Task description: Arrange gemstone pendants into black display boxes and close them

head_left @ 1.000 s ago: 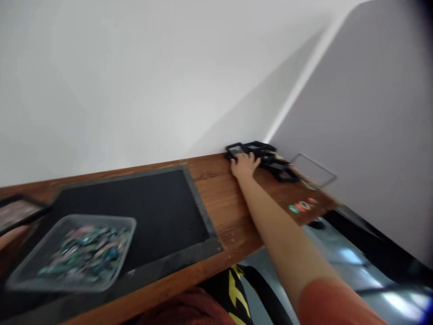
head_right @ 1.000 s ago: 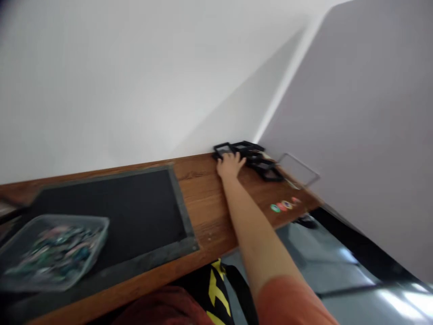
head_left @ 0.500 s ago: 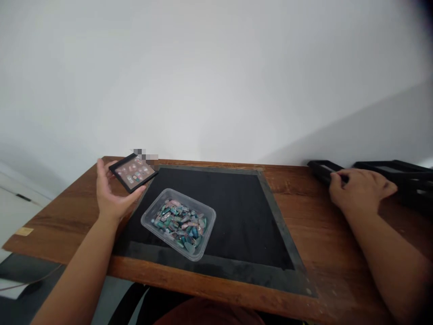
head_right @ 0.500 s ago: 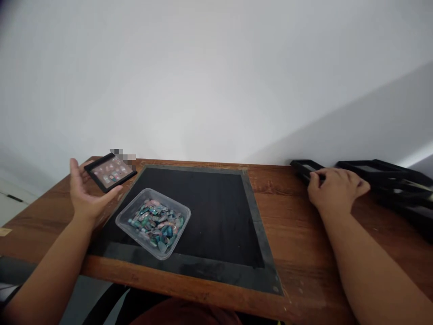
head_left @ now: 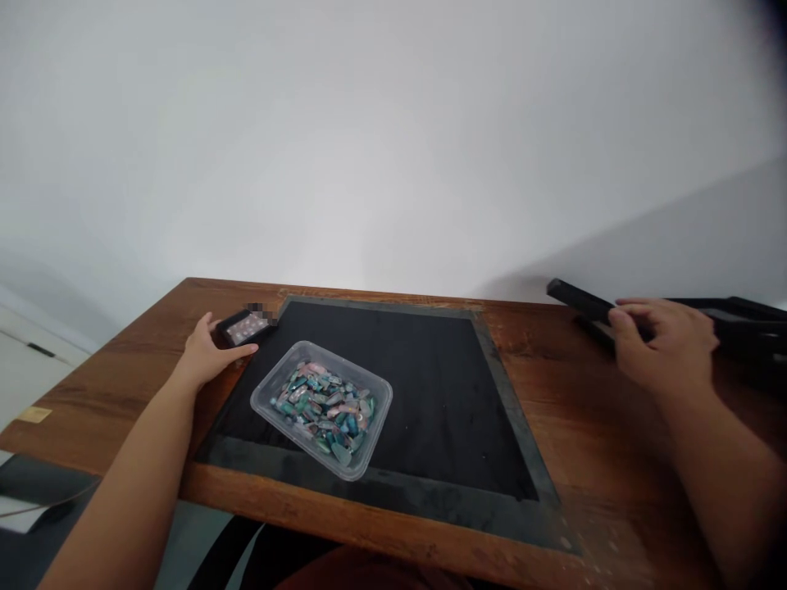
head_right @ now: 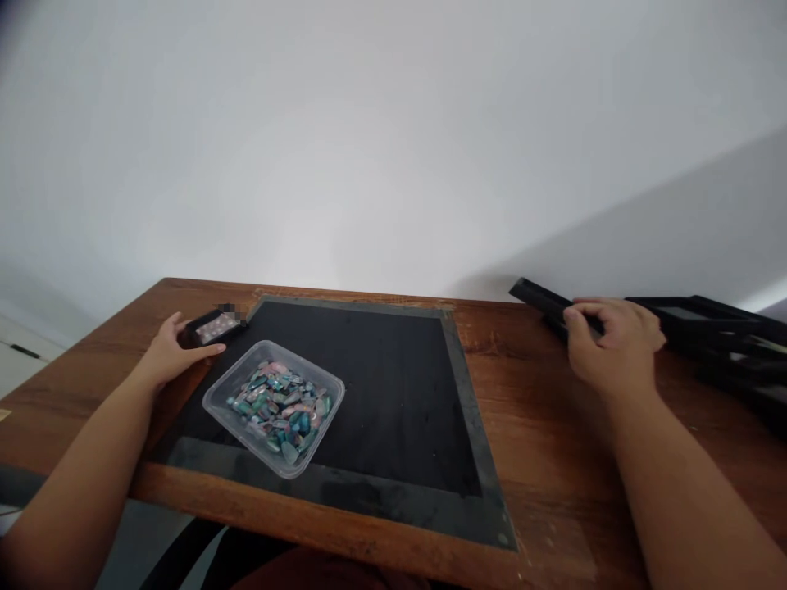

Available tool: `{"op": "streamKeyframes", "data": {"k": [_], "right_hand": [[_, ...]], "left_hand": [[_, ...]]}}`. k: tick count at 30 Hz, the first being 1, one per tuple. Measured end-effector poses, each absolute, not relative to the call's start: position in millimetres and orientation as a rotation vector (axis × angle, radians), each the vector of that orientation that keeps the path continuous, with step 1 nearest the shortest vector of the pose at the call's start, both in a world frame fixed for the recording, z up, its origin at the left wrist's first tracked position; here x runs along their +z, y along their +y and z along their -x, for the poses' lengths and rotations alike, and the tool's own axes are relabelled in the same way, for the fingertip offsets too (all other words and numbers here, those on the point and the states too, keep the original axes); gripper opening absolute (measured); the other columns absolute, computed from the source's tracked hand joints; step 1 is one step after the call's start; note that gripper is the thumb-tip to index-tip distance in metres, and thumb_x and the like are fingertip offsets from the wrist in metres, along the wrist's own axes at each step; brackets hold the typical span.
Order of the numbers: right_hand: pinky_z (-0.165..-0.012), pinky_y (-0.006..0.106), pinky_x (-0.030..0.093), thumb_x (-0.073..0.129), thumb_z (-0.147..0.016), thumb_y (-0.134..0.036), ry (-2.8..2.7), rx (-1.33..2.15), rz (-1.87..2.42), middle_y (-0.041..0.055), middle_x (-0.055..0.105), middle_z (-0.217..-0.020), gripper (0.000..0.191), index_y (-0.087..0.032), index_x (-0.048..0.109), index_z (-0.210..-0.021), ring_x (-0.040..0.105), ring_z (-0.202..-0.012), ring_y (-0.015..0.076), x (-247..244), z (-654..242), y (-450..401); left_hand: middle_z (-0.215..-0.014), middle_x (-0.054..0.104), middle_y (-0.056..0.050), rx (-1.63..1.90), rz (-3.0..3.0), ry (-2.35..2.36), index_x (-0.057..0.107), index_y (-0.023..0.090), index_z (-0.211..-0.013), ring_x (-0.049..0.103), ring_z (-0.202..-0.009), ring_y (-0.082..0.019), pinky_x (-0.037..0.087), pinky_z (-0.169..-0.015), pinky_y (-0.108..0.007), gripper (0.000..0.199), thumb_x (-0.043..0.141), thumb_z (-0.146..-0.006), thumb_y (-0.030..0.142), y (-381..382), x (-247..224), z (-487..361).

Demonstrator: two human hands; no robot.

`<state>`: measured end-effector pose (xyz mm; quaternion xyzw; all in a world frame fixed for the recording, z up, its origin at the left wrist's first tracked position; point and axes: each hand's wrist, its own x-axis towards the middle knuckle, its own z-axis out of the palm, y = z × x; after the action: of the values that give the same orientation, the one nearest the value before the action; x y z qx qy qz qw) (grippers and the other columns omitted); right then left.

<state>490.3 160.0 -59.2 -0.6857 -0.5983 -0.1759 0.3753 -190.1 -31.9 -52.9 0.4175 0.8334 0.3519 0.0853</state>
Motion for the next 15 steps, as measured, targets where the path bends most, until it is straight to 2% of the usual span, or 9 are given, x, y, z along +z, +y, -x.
{"op": "streamKeyframes", "data": {"k": [3, 5, 7, 8, 10, 12, 13, 15], "right_hand": [[-0.105, 0.055, 0.041, 0.049, -0.093, -0.049, -1.779, -0.201, 1.347, 0.0171, 0.079, -0.113, 0.028, -0.029, 0.064, -0.080, 0.067, -0.121, 0.0288, -46, -476, 151], [-0.108, 0.055, 0.044, 0.055, -0.088, -0.046, -1.868, -0.104, 1.201, 0.0150, 0.079, -0.107, 0.021, -0.028, 0.064, -0.081, 0.069, -0.113, 0.0306, -39, -461, 143], [-0.109, 0.054, 0.046, 0.057, -0.090, -0.045, -1.946, 0.036, 1.122, 0.0140, 0.078, -0.108, 0.022, -0.026, 0.066, -0.084, 0.068, -0.114, 0.0301, -35, -444, 133], [-0.108, 0.054, 0.047, 0.056, -0.092, -0.045, -1.981, 0.119, 1.093, 0.0135, 0.077, -0.110, 0.024, -0.025, 0.067, -0.085, 0.067, -0.115, 0.0297, -34, -434, 127], [-0.110, 0.055, 0.048, 0.055, -0.096, -0.047, -2.037, 0.325, 1.000, 0.0128, 0.074, -0.119, 0.027, -0.025, 0.068, -0.087, 0.067, -0.118, 0.0287, -33, -415, 114], [-0.116, 0.057, 0.045, 0.056, -0.098, -0.049, -2.132, 0.511, 0.901, 0.0124, 0.072, -0.127, 0.027, -0.026, 0.069, -0.092, 0.062, -0.131, 0.0293, -34, -398, 103], [-0.121, 0.059, 0.040, 0.056, -0.099, -0.050, -2.208, 0.595, 0.860, 0.0122, 0.071, -0.132, 0.028, -0.026, 0.070, -0.093, 0.057, -0.140, 0.0298, -35, -390, 97], [-0.126, 0.064, 0.031, 0.058, -0.100, -0.051, -2.377, 0.777, 0.795, 0.0113, 0.066, -0.144, 0.029, -0.026, 0.072, -0.095, 0.043, -0.154, 0.0312, -36, -379, 89]], "left_hand": [[-0.161, 0.045, -0.033, 1.031, -1.228, 2.533, 0.018, 0.003, -0.164, 0.038, -0.154, -0.047, 0.033, -0.128, -0.059, 0.150, 0.094, -0.047, 0.059, -31, -46, 186], [-0.163, 0.041, -0.035, 1.042, -1.227, 2.577, 0.014, -0.001, -0.164, 0.031, -0.155, -0.052, 0.027, -0.129, -0.063, 0.158, 0.095, -0.044, 0.061, -32, -38, 181], [-0.167, 0.032, -0.035, 1.087, -1.234, 2.605, 0.004, -0.003, -0.164, 0.026, -0.155, -0.056, 0.024, -0.129, -0.066, 0.165, 0.093, -0.045, 0.068, -36, -29, 172], [-0.170, 0.024, -0.035, 1.130, -1.236, 2.622, -0.002, -0.003, -0.164, 0.023, -0.156, -0.058, 0.024, -0.128, -0.068, 0.166, 0.090, -0.049, 0.074, -39, -24, 165], [-0.175, -0.001, -0.032, 1.244, -1.279, 2.661, -0.014, 0.002, -0.163, 0.006, -0.159, -0.056, 0.017, -0.128, -0.072, 0.158, 0.077, -0.065, 0.084, -44, -15, 147], [-0.176, -0.012, -0.026, 1.354, -1.440, 2.648, -0.017, 0.007, -0.163, -0.005, -0.162, -0.047, 0.012, -0.127, -0.070, 0.126, 0.054, -0.090, 0.081, -48, -4, 125], [-0.176, -0.009, -0.027, 1.449, -1.587, 2.579, -0.016, 0.007, -0.163, -0.001, -0.162, -0.046, 0.016, -0.125, -0.070, 0.114, 0.049, -0.097, 0.074, -50, 2, 113], [-0.178, 0.006, -0.022, 1.504, -1.795, 2.427, -0.008, 0.015, -0.165, 0.028, -0.158, -0.044, 0.029, -0.125, -0.067, 0.107, 0.053, -0.097, 0.070, -53, 15, 91]]}}
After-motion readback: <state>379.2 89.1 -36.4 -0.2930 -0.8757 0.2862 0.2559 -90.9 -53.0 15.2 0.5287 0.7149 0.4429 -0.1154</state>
